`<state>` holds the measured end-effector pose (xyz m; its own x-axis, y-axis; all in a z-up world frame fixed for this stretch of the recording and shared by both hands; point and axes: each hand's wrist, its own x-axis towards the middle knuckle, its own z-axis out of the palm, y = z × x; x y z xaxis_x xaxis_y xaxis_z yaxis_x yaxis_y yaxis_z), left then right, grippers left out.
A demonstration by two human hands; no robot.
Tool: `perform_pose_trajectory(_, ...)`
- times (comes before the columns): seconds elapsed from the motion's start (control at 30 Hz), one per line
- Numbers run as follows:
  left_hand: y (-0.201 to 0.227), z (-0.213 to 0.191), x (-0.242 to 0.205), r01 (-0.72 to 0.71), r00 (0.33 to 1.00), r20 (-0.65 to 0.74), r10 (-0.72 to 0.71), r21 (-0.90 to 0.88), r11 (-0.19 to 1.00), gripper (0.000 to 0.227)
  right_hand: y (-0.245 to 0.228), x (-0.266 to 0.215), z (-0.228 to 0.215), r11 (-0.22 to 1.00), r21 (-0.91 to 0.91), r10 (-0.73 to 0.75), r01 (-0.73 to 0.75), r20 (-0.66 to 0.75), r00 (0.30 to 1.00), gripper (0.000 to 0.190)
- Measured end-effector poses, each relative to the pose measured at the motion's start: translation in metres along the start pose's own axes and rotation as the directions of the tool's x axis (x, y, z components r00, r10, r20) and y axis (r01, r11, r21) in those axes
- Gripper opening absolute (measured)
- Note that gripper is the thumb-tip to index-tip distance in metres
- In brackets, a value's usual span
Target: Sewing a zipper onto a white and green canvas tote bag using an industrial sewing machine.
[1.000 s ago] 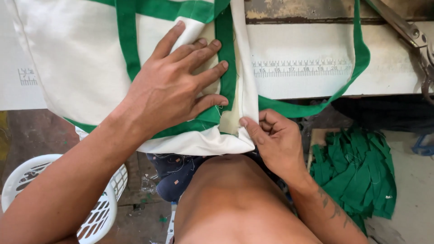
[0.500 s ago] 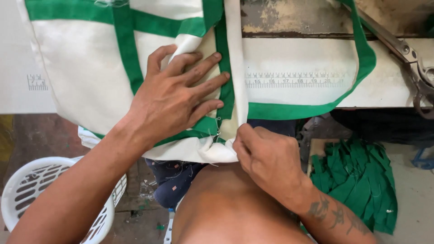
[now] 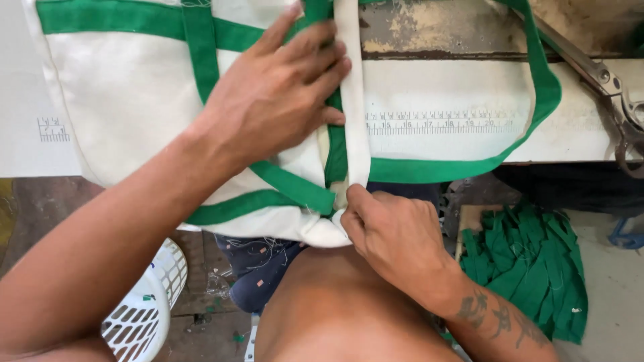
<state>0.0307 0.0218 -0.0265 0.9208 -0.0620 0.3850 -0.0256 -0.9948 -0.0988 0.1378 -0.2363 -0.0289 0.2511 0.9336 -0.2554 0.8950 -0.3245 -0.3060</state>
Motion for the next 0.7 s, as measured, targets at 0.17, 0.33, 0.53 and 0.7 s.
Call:
perform_pose_trajectory(0.17, -0.010, 0.014, -0.021, -0.024, 1.000, -0.002, 0.024, 0.028, 0.999, 0.057, 0.007, 0.017, -0.052, 0.997, 0.071, -0.052, 0.042, 0.158, 0.986, 0.063)
perform_pose_trajectory(0.33, -0.009, 0.011, -0.017, -0.014, 1.000, 0.005, 0.015, -0.046, 0.999, 0.055, 0.079, 0.121, -0.067, 0.884, -0.102, -0.456, 0.457, -0.408, 0.791, 0.050)
perform_pose_trajectory(0.53, -0.018, 0.006, -0.008, 0.021, 0.999, 0.051, -0.015, -0.123, 0.992, 0.055, 0.097, 0.154, -0.053, 0.783, -0.194, -0.621, 0.591, -0.217, 0.753, 0.096)
perform_pose_trajectory(0.7, -0.029, 0.004, -0.002, 0.049, 0.994, -0.110, -0.022, 0.254, 0.966, 0.066, 0.094, 0.151, -0.054, 0.800, -0.188, -0.599, 0.569, -0.219, 0.770, 0.096)
